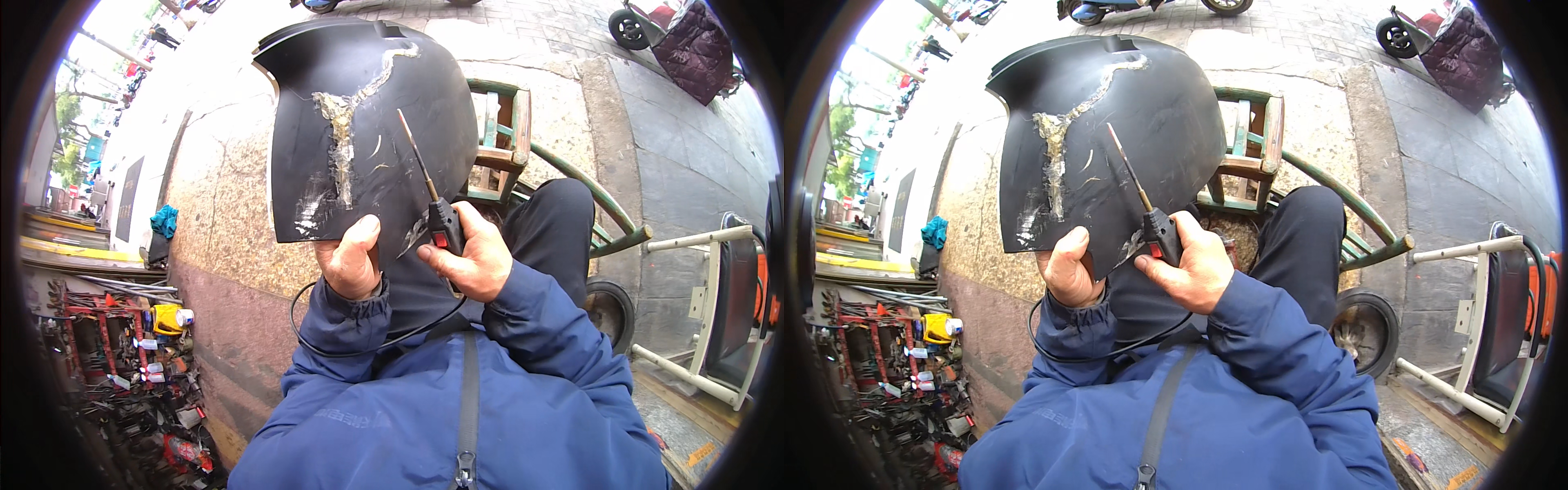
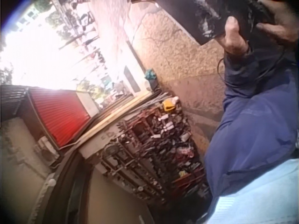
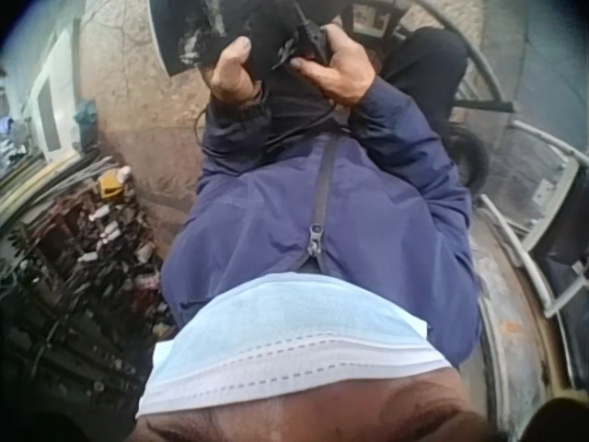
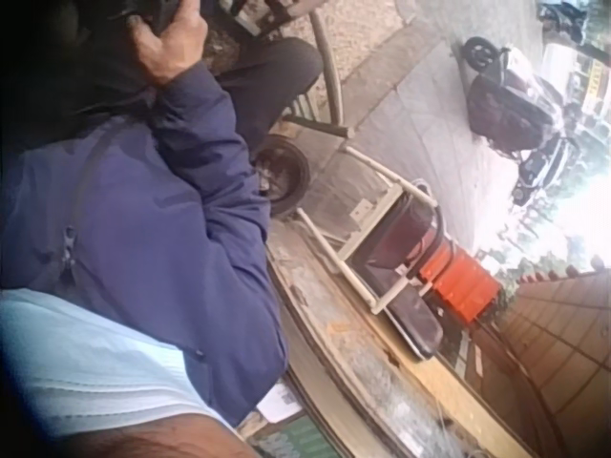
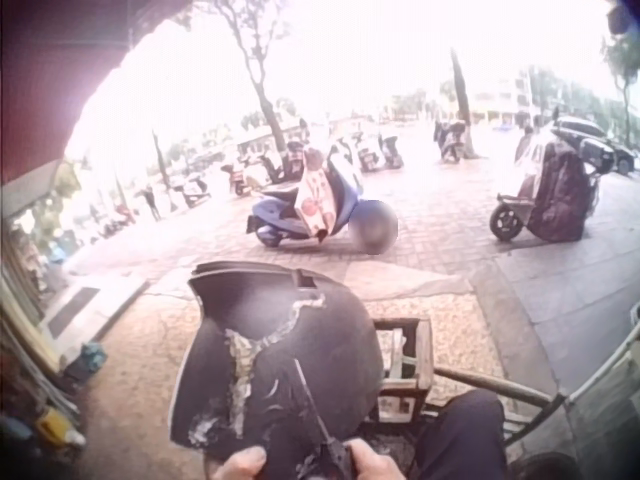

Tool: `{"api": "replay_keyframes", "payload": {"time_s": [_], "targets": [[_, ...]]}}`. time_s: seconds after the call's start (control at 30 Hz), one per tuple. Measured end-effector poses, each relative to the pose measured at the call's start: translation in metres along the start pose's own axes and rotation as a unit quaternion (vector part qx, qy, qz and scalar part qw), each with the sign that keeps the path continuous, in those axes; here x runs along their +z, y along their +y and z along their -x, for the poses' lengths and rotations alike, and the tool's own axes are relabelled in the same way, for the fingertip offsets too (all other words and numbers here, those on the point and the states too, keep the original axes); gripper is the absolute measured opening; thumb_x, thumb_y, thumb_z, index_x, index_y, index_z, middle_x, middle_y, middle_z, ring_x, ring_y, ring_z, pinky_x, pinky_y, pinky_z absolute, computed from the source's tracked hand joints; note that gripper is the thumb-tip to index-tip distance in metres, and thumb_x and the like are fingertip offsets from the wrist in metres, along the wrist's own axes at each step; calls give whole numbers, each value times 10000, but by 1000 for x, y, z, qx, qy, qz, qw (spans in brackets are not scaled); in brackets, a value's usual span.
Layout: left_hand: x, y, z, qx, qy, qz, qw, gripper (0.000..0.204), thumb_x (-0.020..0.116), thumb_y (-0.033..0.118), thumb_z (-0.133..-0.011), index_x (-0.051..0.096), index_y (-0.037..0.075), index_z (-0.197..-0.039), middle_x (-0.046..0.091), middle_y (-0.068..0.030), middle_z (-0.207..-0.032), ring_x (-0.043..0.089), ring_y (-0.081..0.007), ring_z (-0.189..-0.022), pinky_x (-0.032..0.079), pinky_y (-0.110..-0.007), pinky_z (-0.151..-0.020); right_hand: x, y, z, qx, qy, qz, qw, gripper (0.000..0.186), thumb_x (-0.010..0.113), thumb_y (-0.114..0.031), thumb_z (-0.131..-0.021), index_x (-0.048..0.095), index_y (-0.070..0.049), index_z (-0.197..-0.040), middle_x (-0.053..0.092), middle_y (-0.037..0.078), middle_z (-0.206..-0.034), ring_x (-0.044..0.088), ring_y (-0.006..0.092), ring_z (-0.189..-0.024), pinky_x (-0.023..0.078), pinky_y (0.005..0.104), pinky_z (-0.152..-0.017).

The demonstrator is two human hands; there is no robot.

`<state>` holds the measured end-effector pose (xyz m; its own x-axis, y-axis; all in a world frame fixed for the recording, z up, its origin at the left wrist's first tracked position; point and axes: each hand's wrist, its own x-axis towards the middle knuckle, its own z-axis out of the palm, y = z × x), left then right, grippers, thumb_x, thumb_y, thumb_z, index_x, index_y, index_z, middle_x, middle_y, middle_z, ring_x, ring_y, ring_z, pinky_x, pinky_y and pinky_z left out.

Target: The person uses a soldering iron to melt and fuse a crack on a black plastic motorcycle fairing. They hold the fairing with one hand and guide the hot tip along the damaged area, producing smoke as the plastic softens and bonds.

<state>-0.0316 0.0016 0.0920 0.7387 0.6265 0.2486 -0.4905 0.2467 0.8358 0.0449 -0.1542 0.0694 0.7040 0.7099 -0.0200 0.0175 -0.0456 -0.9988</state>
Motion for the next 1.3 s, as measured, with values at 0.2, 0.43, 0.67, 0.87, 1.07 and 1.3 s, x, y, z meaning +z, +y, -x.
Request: {"api": "replay_keyframes", "payload": {"time_s": [0.2,0.43,0.67,0.87,1.07,1.3], "targets": [[-6,-8,-2,35,19,20,999,686,491,6,-748,478,-7,-1433,580,-198,-1357,598,-349,-1233,470,-484,-1094,0,5,-1,-26,1,76,997,430,811,-195,-828,547,-12,-1113,686,167,-827,701,315,-751,541,393,-712],[-19,-15,-7,16,42,77,996,602,519,0,-745,550,-30,-1345,626,-189,-1269,644,-317,-1140,500,-459,-1051,3,4,-4,-41,-1,85,996,435,801,-177,-825,539,-11,-1130,690,191,-827,703,380,-763,547,421,-712],[-22,-15,-6,4,70,78,994,570,528,4,-737,578,-25,-1304,636,-176,-1242,648,-309,-1124,506,-452,-1038,3,3,-6,-48,-6,95,994,436,795,-163,-823,538,-17,-1144,695,198,-833,708,394,-786,548,434,-716],[-20,-13,-8,6,54,78,996,615,530,-4,-729,556,-4,-1343,625,-167,-1253,642,-304,-1129,503,-454,-1043,5,2,-5,-62,-9,79,995,381,800,-146,-827,563,-22,-1099,638,122,-804,613,255,-720,512,368,-690],[-15,-14,-8,22,103,74,992,469,550,88,-760,634,-105,-1179,672,-220,-1202,665,-344,-1115,506,-462,-1042,4,1,-7,-63,-1,98,993,409,790,-144,-823,543,-11,-1119,686,205,-834,697,411,-792,547,428,-721],[-20,-17,-7,32,139,45,989,384,551,92,-781,673,-105,-1088,697,-223,-1128,689,-339,-1047,534,-454,-998,3,-3,-8,-58,1,93,994,396,787,-143,-825,542,-8,-1105,683,206,-836,695,403,-781,545,430,-719]]}}
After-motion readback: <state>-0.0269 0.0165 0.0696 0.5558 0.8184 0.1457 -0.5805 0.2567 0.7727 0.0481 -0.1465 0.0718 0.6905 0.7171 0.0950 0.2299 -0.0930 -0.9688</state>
